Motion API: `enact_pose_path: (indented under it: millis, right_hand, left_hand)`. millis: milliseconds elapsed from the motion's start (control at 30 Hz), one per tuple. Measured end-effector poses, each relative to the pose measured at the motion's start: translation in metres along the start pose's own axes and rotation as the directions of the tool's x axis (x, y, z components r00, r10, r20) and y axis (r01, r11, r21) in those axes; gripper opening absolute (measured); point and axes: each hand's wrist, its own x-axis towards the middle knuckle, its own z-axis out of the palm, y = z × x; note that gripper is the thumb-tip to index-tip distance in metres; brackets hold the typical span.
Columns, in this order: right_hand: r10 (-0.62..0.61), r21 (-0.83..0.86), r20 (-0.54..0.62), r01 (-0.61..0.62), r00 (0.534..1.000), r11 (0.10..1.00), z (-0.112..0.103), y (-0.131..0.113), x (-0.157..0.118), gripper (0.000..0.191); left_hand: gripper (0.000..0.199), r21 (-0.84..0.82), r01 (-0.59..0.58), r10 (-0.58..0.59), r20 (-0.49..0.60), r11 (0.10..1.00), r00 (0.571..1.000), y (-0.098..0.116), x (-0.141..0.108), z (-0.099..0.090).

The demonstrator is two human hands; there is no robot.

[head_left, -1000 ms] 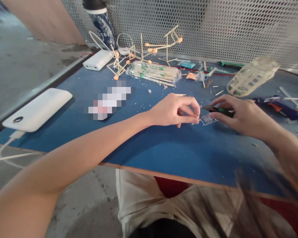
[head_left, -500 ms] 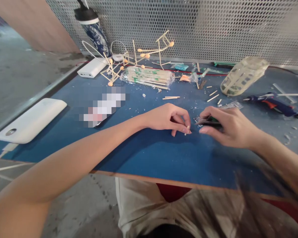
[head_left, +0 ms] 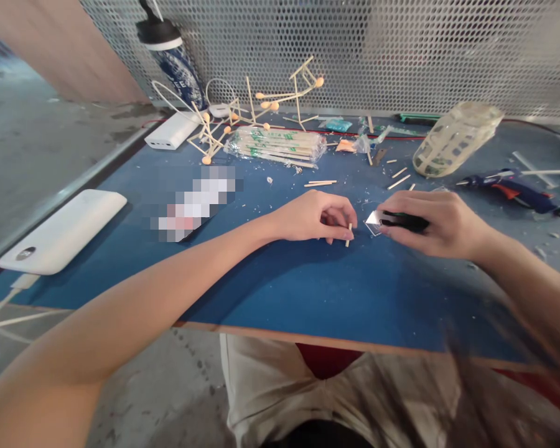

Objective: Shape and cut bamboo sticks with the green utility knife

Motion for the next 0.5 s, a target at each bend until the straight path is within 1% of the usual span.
enact_pose_path:
  millis: [67, 133, 267, 367, 500]
  right_hand:
    - [-0.001, -0.019, 0.002, 0.001, 1.000, 1.000, -0.001, 0.003, 0.000, 0.035]
    - [-0.010, -0.014, 0.024, 0.010, 1.000, 1.000, 0.000, 0.006, 0.000, 0.035]
    - [-0.036, 0.018, 0.067, 0.034, 0.997, 0.999, 0.004, 0.007, 0.001, 0.031]
    - [0.018, -0.014, 0.076, -0.017, 0.997, 1.000, 0.004, 0.006, 0.002, 0.030]
    - [0.105, -0.120, 0.033, -0.100, 0.994, 0.988, -0.008, 0.007, -0.001, 0.029]
  left_hand:
    - [0.032, 0.066, -0.028, 0.029, -0.020, 0.997, 0.999, 0.000, 0.000, -0.002]
    - [0.030, 0.152, -0.055, 0.058, -0.018, 0.987, 0.998, 0.001, 0.000, -0.005]
    - [0.020, 0.280, -0.101, 0.089, 0.057, 0.955, 0.994, 0.003, 0.000, -0.012]
    - [0.018, 0.310, -0.136, 0.113, 0.092, 0.941, 0.989, 0.004, 0.000, -0.014]
    - [0.017, 0.350, -0.169, 0.131, 0.130, 0.921, 0.983, 0.005, -0.001, -0.013]
